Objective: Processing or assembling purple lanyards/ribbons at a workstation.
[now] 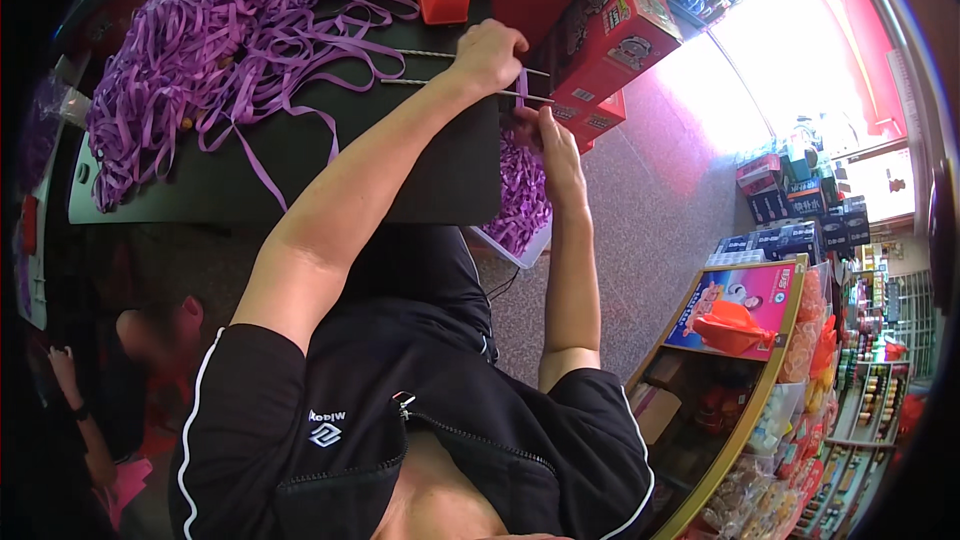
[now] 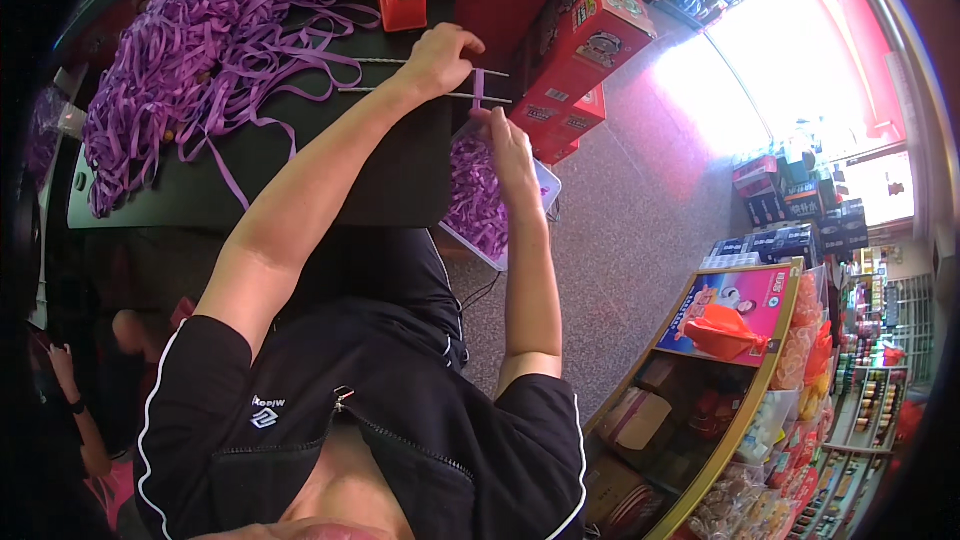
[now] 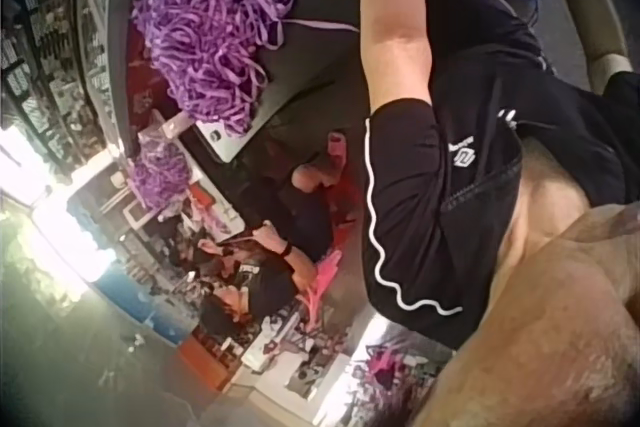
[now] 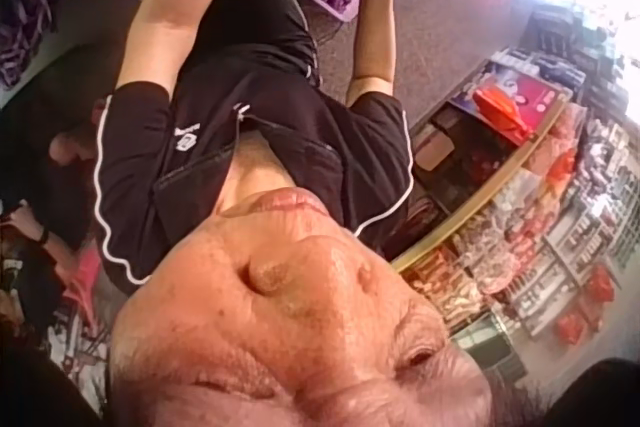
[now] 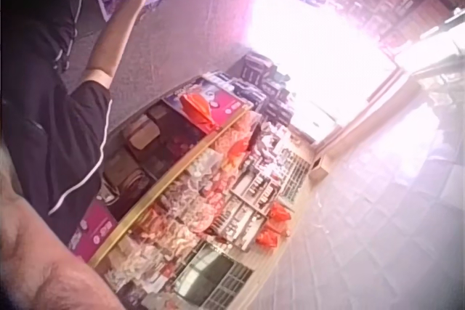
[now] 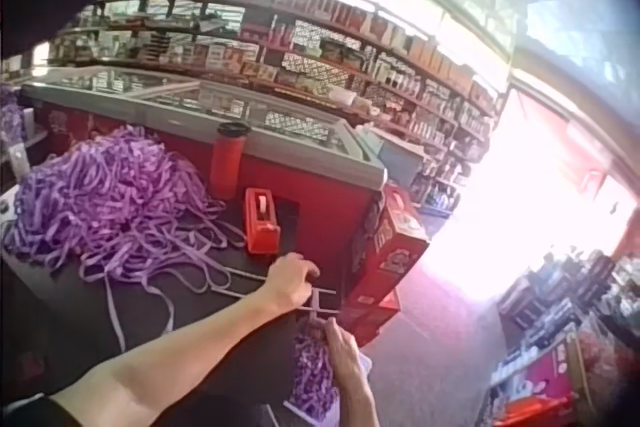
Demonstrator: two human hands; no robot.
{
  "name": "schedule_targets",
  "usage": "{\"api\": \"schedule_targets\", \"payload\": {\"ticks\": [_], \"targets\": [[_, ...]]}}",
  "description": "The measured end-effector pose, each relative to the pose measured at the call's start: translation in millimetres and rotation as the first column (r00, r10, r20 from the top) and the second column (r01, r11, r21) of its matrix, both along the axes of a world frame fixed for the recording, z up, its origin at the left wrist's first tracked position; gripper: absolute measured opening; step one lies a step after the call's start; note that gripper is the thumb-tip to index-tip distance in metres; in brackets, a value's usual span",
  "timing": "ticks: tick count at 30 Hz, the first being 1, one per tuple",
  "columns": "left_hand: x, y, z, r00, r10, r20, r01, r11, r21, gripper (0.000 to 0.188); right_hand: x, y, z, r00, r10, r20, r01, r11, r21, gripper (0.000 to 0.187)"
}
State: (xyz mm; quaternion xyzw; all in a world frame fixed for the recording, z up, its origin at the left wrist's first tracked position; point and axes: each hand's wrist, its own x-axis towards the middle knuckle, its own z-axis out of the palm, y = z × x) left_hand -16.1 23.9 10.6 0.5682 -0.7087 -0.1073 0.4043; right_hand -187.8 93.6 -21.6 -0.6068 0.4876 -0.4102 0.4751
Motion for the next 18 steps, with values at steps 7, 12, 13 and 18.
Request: {"api": "schedule_targets", "payload": {"ticks": [7,12,13,18], "targets": [[-14,54,47,0.98,-0.074,-0.186,0.117,0.965,0.234,0.021,-11,-17,26,0.997,0.038,-0.072,-0.031,0.995,0.099,0.056],[-3,61,30,0.813,0.055,-0.579,0.347,0.754,0.558,0.027,-2,-23,37,0.984,0.04,-0.173,-0.011,0.986,0.164,0.063],[-3,61,26,0.735,0.103,-0.67,0.426,0.698,0.575,0.029,-2,-22,41,0.987,0.031,-0.156,0.003,0.977,0.215,0.064],[-19,61,25,0.09,0.269,-0.959,0.827,0.517,0.222,0.065,-11,-31,40,0.999,0.015,-0.045,0.004,0.918,0.397,0.064]]}}
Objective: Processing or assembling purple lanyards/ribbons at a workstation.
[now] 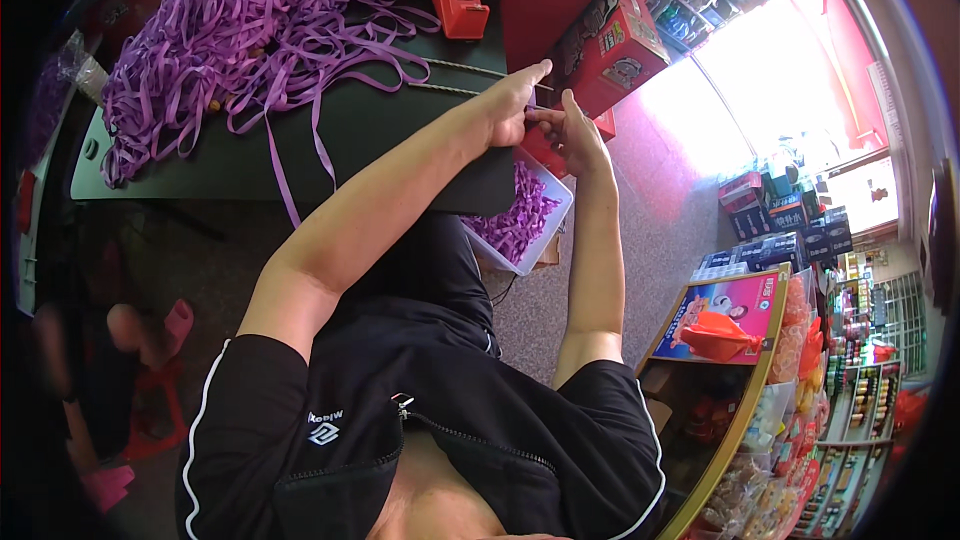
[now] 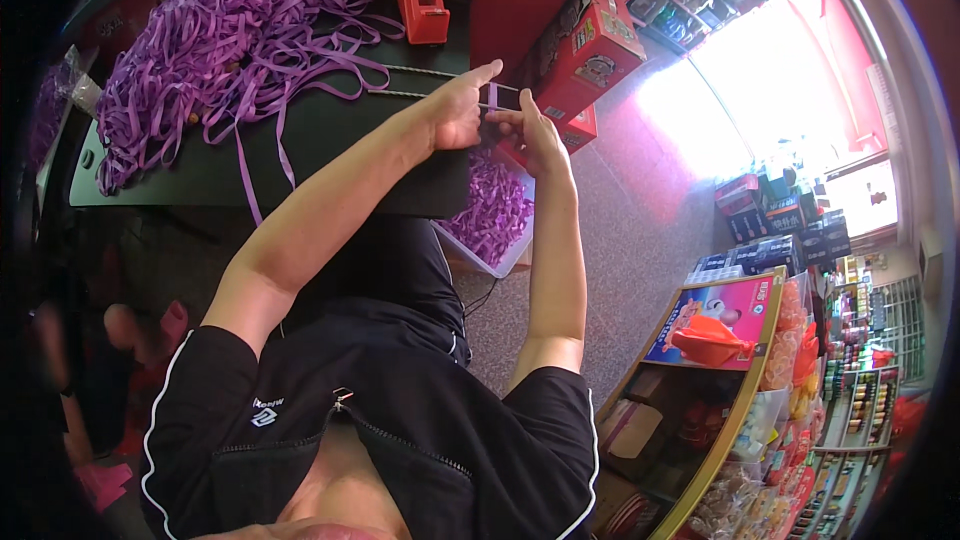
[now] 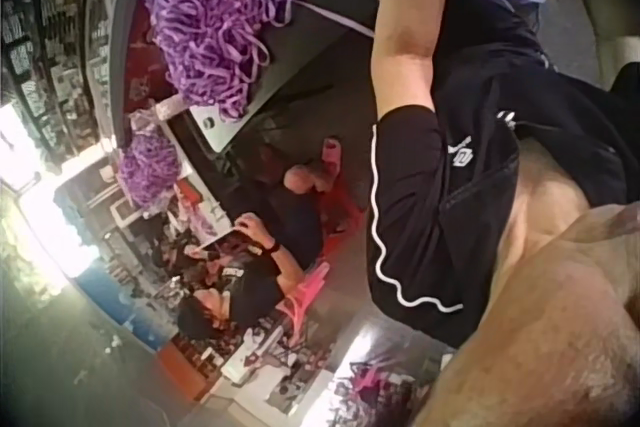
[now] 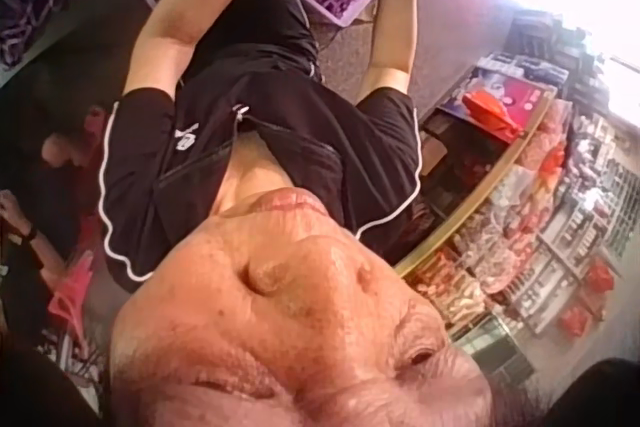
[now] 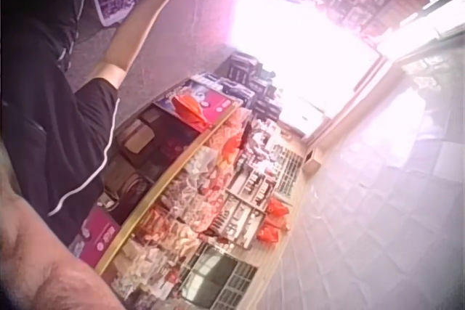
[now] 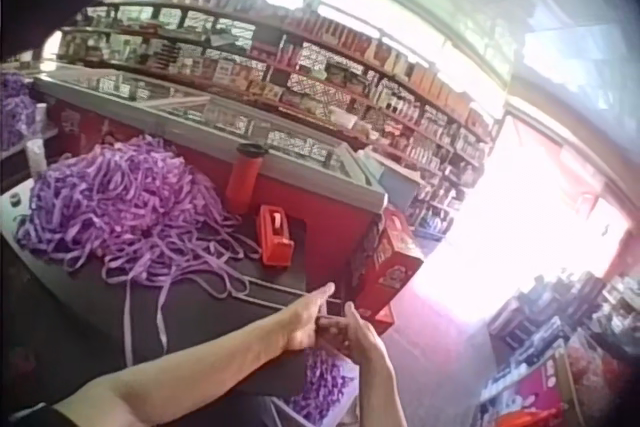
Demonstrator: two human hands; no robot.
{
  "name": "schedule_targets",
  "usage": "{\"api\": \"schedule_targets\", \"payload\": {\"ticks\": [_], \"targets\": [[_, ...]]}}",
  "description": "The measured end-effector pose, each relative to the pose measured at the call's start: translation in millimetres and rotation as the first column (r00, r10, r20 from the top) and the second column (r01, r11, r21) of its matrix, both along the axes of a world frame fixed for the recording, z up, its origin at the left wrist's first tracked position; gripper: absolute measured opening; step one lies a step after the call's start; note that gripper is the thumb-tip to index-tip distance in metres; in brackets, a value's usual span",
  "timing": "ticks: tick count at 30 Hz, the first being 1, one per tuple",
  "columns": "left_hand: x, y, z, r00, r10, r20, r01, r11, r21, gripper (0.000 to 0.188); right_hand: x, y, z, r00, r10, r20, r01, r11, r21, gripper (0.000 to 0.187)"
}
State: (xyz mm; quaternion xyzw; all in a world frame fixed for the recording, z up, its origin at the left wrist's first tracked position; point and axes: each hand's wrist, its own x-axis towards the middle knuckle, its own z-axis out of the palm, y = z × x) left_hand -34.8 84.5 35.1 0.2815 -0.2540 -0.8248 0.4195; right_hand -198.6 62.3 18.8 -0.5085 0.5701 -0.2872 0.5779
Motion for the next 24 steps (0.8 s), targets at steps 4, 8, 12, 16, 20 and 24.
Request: {"api": "schedule_targets", "payload": {"ticks": [4,8,12,16,20,24], "targets": [[3,-5,-16,0.953,0.126,-0.276,-0.119,0.992,0.045,0.085,7,0,-2,1.0,0.016,0.01,-0.015,1.0,-0.017,0.065],[-2,20,2,0.905,0.182,-0.385,-0.151,0.982,0.11,0.09,-5,13,-1,0.993,-0.033,0.115,0.032,0.999,0.014,0.058],[-1,20,-1,0.899,0.197,-0.391,-0.208,0.978,0.014,0.089,2,15,27,0.987,-0.161,0.028,0.159,0.91,-0.382,0.034],[7,19,1,0.873,0.146,-0.465,-0.196,0.979,-0.059,0.093,44,-14,59,0.999,-0.033,-0.03,0.006,0.768,-0.64,0.024],[-1,15,-1,0.886,0.236,-0.399,-0.247,0.969,0.025,0.096,106,-75,73,0.979,0.054,-0.195,-0.169,0.75,-0.639,0.029],[-7,14,-5,0.87,0.225,-0.438,-0.249,0.969,0.004,0.097,144,-136,59,0.93,0.091,-0.355,-0.248,0.87,-0.427,0.032]]}}
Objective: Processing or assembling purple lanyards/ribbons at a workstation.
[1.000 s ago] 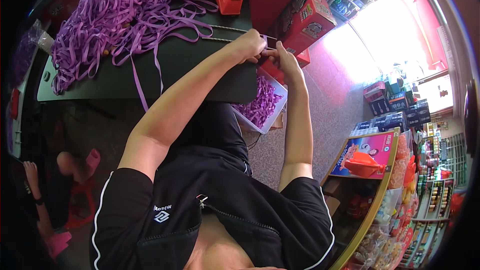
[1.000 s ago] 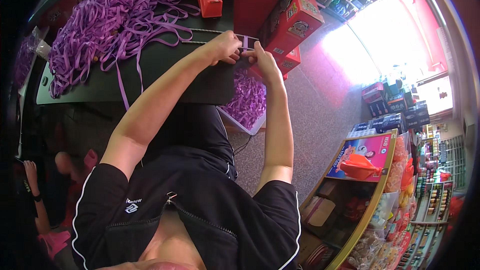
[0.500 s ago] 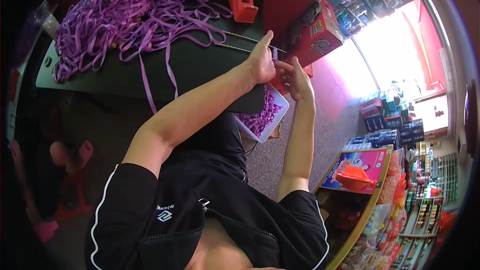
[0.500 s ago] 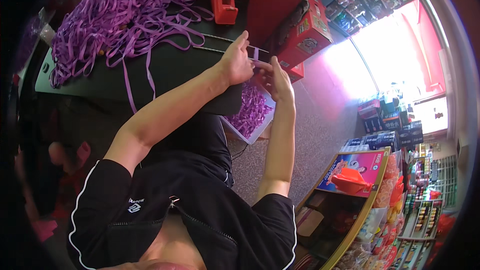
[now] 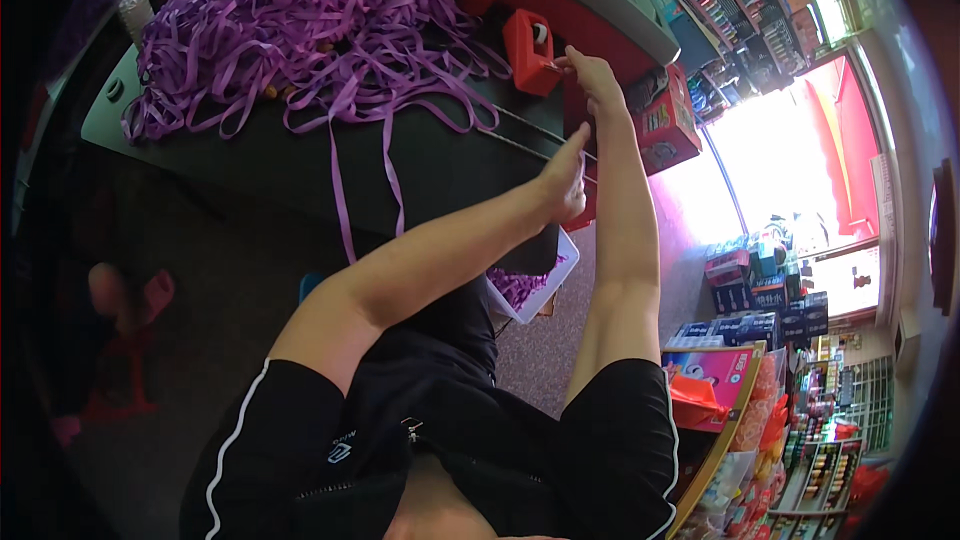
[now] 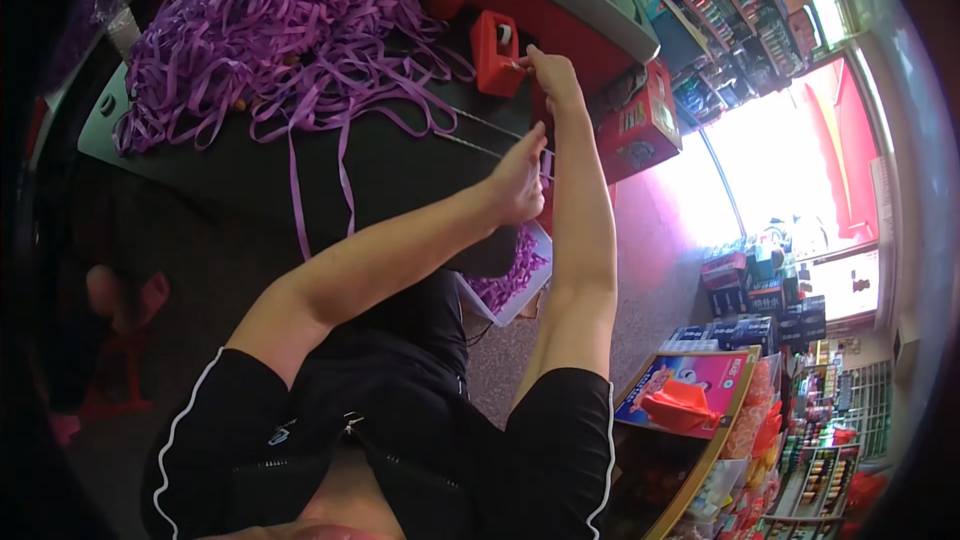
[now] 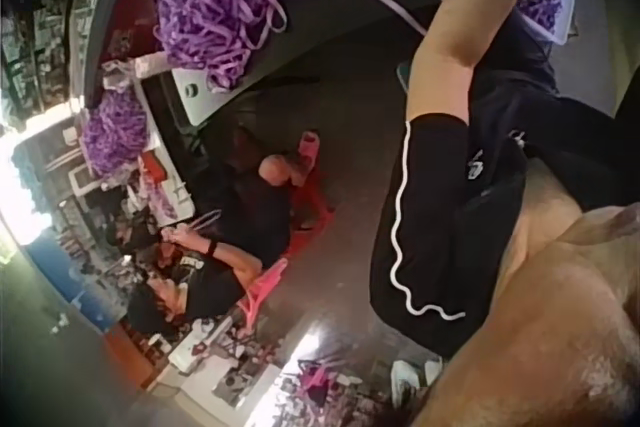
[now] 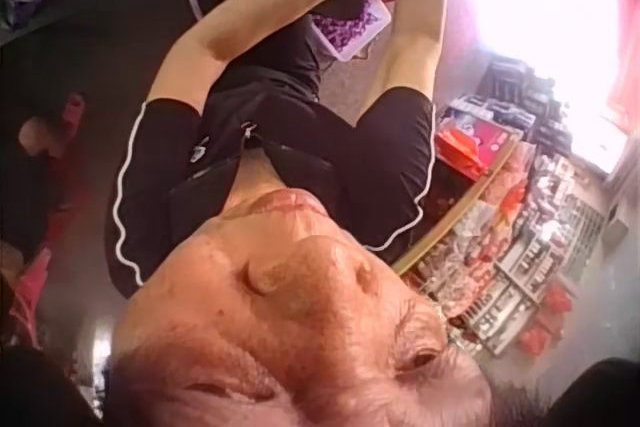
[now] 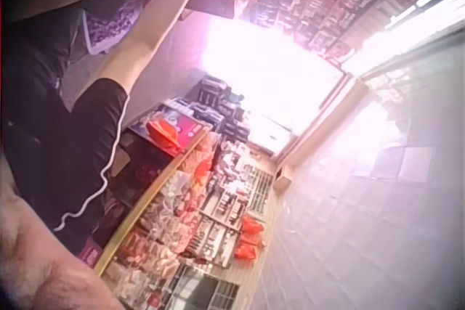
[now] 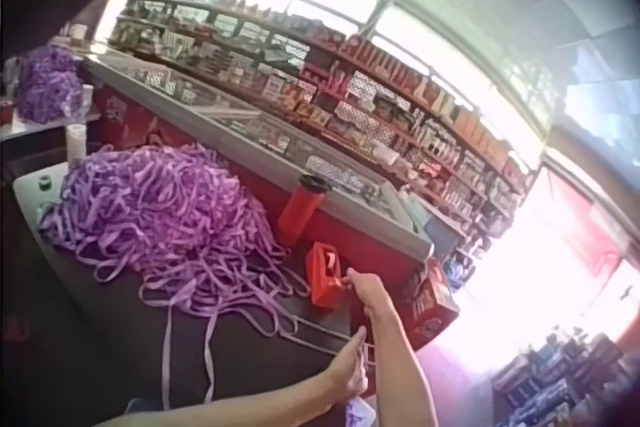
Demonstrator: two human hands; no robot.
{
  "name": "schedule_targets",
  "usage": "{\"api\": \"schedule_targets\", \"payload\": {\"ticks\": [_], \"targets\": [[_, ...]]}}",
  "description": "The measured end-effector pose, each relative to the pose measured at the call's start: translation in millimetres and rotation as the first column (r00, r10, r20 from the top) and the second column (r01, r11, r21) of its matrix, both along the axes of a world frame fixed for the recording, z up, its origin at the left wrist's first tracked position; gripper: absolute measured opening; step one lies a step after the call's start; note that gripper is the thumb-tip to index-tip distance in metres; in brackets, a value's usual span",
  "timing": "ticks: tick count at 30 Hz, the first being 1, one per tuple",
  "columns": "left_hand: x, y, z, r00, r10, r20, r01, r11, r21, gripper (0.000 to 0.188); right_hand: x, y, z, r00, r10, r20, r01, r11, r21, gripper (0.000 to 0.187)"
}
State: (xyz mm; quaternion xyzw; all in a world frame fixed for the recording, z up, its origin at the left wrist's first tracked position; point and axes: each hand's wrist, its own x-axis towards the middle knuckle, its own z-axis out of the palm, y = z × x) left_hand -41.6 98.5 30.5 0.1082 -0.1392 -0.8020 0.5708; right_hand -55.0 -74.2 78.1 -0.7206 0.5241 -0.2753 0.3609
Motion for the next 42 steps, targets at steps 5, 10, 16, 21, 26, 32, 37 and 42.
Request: {"api": "schedule_targets", "payload": {"ticks": [5,10,16,21,26,32,37,42], "targets": [[-5,-10,-11,0.978,-0.036,-0.207,0.034,0.999,-0.015,0.056,21,-26,-7,0.998,0.034,0.046,-0.042,0.982,0.186,0.03],[-13,-16,-17,0.965,-0.033,-0.259,0.019,0.998,-0.055,0.046,13,-34,-11,0.961,-0.046,0.271,-0.025,0.968,0.251,0.026],[-3,-2,0,0.983,-0.014,-0.182,0.028,0.997,0.075,0.056,-8,-3,13,0.969,-0.161,0.188,0.079,0.92,0.383,0.017],[2,-5,-3,0.983,0.089,-0.159,-0.092,0.996,-0.01,0.058,-9,21,3,0.962,-0.141,0.232,0.027,0.9,0.435,0.019],[2,-5,-4,0.935,-0.065,-0.348,0.042,0.996,-0.073,0.049,-15,22,-17,0.963,-0.158,0.218,0.035,0.877,0.479,0.021],[1,-5,-7,0.948,-0.031,-0.317,0.015,0.998,-0.055,0.05,-11,22,-36,0.951,-0.135,0.28,0.024,0.929,0.368,0.02],[2,-4,-6,0.953,-0.01,-0.301,0.0,0.999,-0.035,0.052,-10,25,-37,0.953,-0.128,0.273,0.02,0.93,0.367,0.016],[2,-7,-7,0.948,0.008,-0.319,-0.019,0.999,-0.031,0.051,-9,18,-40,0.967,-0.114,0.228,0.036,0.947,0.32,0.021]]}}
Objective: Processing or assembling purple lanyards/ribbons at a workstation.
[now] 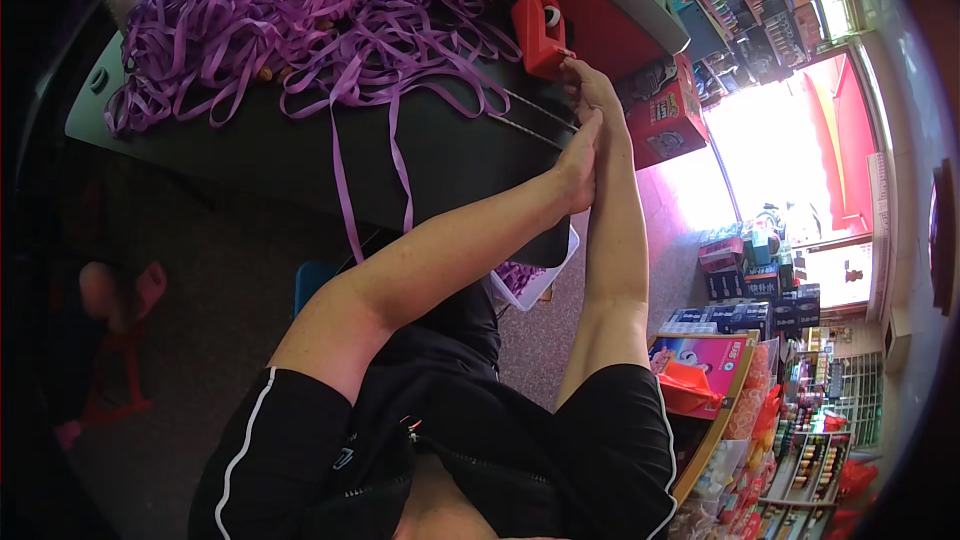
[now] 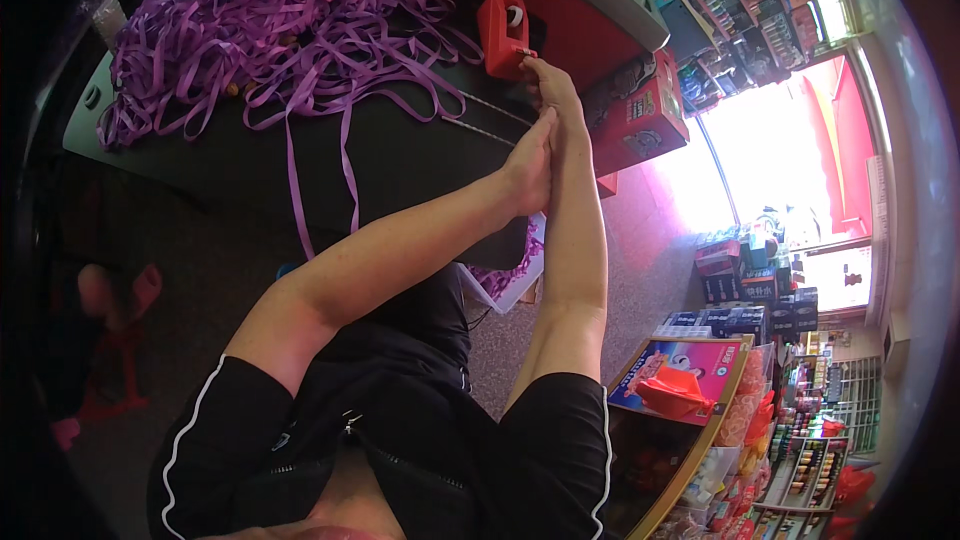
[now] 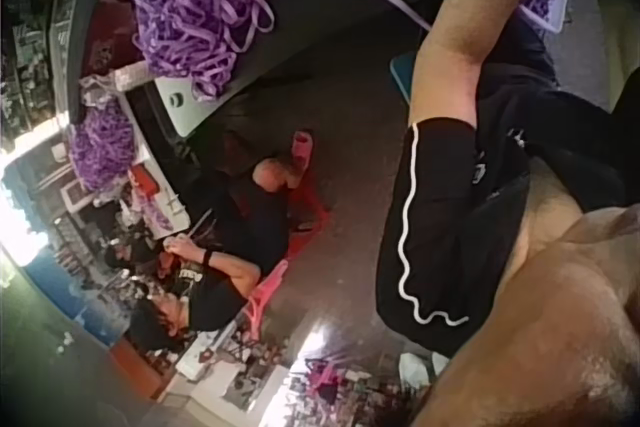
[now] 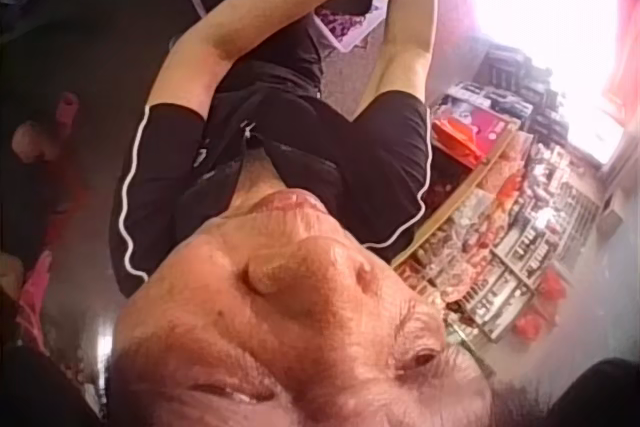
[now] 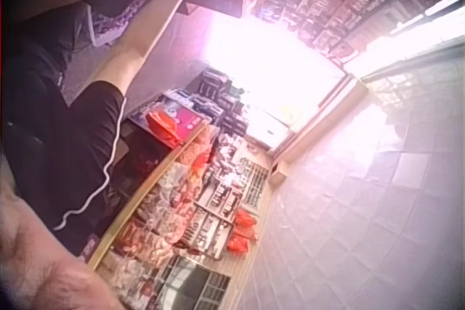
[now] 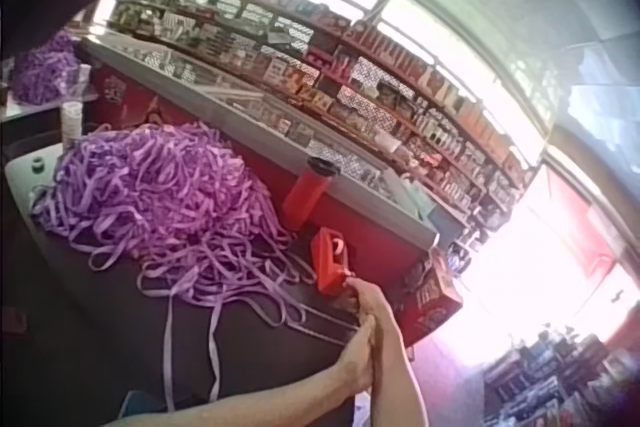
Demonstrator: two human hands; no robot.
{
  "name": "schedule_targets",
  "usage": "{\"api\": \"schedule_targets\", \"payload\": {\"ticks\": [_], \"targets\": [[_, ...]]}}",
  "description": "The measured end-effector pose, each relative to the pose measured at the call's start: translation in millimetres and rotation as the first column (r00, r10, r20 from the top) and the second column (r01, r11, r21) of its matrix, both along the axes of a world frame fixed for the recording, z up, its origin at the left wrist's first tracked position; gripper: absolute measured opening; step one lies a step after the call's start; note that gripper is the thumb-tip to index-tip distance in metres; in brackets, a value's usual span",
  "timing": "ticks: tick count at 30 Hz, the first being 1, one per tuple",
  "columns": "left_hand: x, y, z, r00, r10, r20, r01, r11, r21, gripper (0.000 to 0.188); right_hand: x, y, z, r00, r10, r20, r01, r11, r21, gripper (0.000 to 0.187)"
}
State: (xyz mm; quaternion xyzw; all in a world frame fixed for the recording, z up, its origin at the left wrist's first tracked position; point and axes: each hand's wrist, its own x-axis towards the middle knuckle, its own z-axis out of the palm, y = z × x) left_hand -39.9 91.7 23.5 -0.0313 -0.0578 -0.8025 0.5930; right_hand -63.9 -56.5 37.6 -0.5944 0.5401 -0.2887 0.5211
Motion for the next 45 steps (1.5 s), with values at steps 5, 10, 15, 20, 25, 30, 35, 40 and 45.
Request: {"api": "schedule_targets", "payload": {"ticks": [5,10,15,20,25,30,35,40,45], "targets": [[-3,0,2,1.0,0.013,0.018,-0.013,1.0,0.019,0.049,-8,-14,-4,0.99,0.019,-0.139,-0.029,0.997,-0.072,0.025],[3,-1,1,0.999,0.029,0.023,-0.031,0.998,0.047,0.048,9,-10,-2,0.973,-0.02,-0.229,-0.018,0.986,-0.166,0.031],[3,1,6,1.0,-0.024,0.01,0.024,0.998,0.055,0.046,2,-22,-1,0.865,-0.008,-0.501,-0.196,0.915,-0.353,0.034],[6,0,3,0.999,0.05,0.007,-0.05,0.998,0.023,0.046,7,-29,-2,0.825,-0.003,-0.566,-0.244,0.9,-0.361,0.039],[1,-2,-1,0.994,-0.018,0.104,0.01,0.997,0.076,0.068,-20,-28,-21,0.824,-0.009,-0.566,-0.232,0.907,-0.352,0.039],[6,6,7,0.976,0.05,0.213,-0.06,0.997,0.039,0.08,-56,36,13,0.998,-0.018,0.063,0.021,0.998,-0.061,0.031],[-1,1,-1,0.968,0.006,0.253,-0.058,0.978,0.201,0.063,-103,80,27,0.933,-0.019,0.359,0.01,1.0,0.028,0.025],[0,0,-3,0.948,-0.048,0.316,-0.003,0.987,0.161,0.042,-122,103,31,0.971,0.127,0.205,-0.098,0.985,-0.144,0.029],[-2,-2,-7,0.919,-0.011,0.393,-0.007,0.999,0.046,0.038,-120,112,43,0.967,0.248,0.051,-0.227,0.94,-0.254,0.032]]}}
